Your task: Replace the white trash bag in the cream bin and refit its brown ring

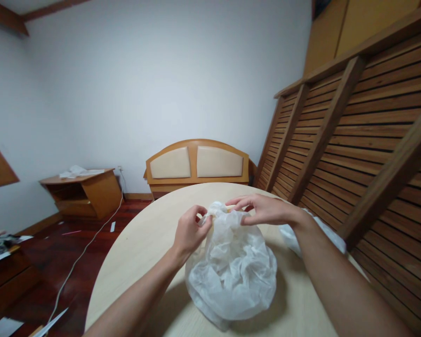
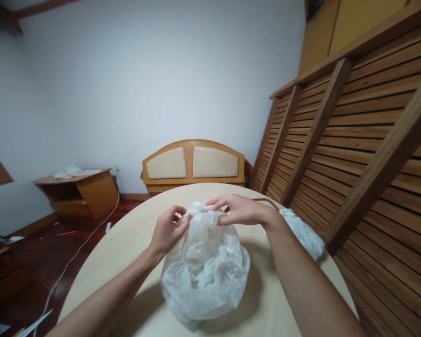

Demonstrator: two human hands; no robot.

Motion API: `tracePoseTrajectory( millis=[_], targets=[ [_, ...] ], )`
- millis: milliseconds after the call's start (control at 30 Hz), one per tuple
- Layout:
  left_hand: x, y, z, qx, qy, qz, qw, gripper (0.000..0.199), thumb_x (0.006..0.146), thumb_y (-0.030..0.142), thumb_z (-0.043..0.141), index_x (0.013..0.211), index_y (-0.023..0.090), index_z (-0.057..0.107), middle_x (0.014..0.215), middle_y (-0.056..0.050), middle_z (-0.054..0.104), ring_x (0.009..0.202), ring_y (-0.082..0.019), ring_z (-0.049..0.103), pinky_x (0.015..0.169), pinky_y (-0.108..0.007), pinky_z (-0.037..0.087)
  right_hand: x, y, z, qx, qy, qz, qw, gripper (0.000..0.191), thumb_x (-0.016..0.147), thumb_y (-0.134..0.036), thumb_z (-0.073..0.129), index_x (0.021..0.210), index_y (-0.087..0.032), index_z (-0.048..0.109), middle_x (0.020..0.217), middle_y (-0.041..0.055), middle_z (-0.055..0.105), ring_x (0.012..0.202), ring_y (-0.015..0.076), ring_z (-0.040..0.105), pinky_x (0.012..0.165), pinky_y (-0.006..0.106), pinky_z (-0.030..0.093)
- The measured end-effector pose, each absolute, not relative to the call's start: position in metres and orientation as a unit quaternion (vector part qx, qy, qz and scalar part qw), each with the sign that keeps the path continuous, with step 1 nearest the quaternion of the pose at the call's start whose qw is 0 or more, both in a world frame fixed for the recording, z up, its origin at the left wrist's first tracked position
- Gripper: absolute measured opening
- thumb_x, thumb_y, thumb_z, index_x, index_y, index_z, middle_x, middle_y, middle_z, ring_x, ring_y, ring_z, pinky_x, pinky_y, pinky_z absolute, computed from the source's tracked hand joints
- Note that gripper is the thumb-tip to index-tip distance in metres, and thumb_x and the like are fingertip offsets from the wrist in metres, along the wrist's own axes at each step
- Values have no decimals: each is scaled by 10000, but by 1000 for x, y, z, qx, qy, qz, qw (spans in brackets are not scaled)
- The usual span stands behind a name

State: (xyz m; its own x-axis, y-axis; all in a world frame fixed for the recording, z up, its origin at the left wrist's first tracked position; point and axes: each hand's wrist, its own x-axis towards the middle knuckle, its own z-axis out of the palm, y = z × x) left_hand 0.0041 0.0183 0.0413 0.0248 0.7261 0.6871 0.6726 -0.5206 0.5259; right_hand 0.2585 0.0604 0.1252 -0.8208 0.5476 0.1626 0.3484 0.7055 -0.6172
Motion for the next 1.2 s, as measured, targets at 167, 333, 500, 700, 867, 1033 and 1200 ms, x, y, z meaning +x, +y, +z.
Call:
tracePoseTrajectory(
  millis=[167,333,500,700,867,1033,1200],
  targets=[
    [7,16,38,732,470,494,-8,96,834,265,640,795,205,575,744,0,658,615,-137,613,562,-228,452,262,50,129,-287,-883,334,162,428,867,-526,660,1115,-186,738,1257,99,697,1166,268,630,931,348,512],
    [9,15,33,753,441,486,-51,74,837,239,632,812,211,568,762,-4,658,610,-128,624,560,-219,460,253,53,119,-343,-875,276,203,421,868,-564,642,978,-166,728,966,82,757,876,237,687,734,319,517],
    [10,13,33,761,434,476,-71,58,824,198,628,822,215,572,781,-2,671,590,-115,630,564,-212,476,241,53,116,-316,-877,296,208,352,840,-516,689,921,-174,703,925,68,741,830,213,674,708,306,516],
    [9,14,32,767,429,469,-94,53,836,193,616,815,214,572,766,-2,665,614,-124,645,572,-209,472,239,58,114,-268,-846,381,258,370,850,-529,671,902,-164,647,839,30,687,755,165,614,690,288,476],
    [9,17,29,771,430,458,-103,44,853,203,609,824,214,578,786,-12,671,638,-131,643,589,-217,474,240,60,115,-264,-823,408,293,420,852,-554,667,968,-153,630,758,-10,602,683,128,537,641,263,416],
    [8,17,30,772,433,455,-100,40,855,212,609,825,216,583,789,-13,672,642,-130,638,596,-221,476,240,60,116,-294,-794,406,345,510,865,-581,642,1158,-168,587,663,-67,448,586,101,418,540,234,315],
    [6,17,32,770,433,460,-86,53,849,212,607,804,216,579,767,-7,659,633,-128,632,592,-219,475,243,60,116,-340,-774,406,348,492,860,-564,648,1148,-168,596,688,-57,470,583,91,381,517,234,266]
  ],
)
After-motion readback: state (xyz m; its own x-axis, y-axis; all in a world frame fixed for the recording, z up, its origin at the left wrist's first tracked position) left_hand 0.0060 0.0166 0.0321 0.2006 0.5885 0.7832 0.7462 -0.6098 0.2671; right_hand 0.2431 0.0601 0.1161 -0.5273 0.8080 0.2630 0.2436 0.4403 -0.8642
